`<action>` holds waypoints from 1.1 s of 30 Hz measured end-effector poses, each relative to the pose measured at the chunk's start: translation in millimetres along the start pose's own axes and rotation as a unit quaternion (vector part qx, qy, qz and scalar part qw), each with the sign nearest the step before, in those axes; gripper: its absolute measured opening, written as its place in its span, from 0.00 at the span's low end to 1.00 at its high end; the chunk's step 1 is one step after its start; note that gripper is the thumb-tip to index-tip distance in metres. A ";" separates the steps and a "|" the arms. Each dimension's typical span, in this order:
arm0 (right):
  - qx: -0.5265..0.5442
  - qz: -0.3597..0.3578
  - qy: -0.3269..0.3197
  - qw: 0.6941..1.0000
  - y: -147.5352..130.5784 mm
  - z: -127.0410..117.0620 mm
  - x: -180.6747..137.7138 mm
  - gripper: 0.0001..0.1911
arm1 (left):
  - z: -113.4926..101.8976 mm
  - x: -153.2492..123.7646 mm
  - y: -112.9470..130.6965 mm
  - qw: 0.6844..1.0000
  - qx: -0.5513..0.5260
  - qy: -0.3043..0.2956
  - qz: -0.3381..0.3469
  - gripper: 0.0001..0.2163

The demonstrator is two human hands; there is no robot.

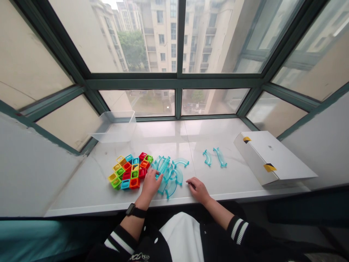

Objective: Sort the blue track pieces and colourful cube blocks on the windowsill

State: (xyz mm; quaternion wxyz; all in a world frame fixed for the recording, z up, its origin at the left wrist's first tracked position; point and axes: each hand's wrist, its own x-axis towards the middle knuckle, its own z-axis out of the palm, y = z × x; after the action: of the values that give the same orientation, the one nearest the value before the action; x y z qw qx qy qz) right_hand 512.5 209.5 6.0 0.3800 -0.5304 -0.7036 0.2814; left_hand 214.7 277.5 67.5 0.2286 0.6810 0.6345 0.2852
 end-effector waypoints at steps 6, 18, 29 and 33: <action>-0.003 0.000 -0.002 1.000 -0.4 -0.2 -0.2 0.14 | -13.9 -0.8 -4.9 0.984 -0.159 0.054 -0.068 0.18; 0.098 0.101 0.086 0.986 -6.2 -3.3 5.5 0.11 | -17.3 -15.9 12.7 0.785 -0.582 -0.014 -0.213 0.19; 0.099 -0.080 0.015 0.992 -96.5 -28.4 29.2 0.18 | 33.5 -43.7 64.1 0.840 -0.509 -0.124 -0.140 0.22; 0.040 -0.082 -0.008 0.996 -104.1 -31.5 25.9 0.15 | 47.7 -55.0 77.9 0.870 -0.463 -0.134 -0.104 0.21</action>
State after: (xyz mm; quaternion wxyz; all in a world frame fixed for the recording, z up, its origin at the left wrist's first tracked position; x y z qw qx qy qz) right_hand 479.4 205.1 112.7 0.4170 -0.4527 -0.7362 0.2814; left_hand 302.4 218.1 79.6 0.6291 0.4585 0.4603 0.4268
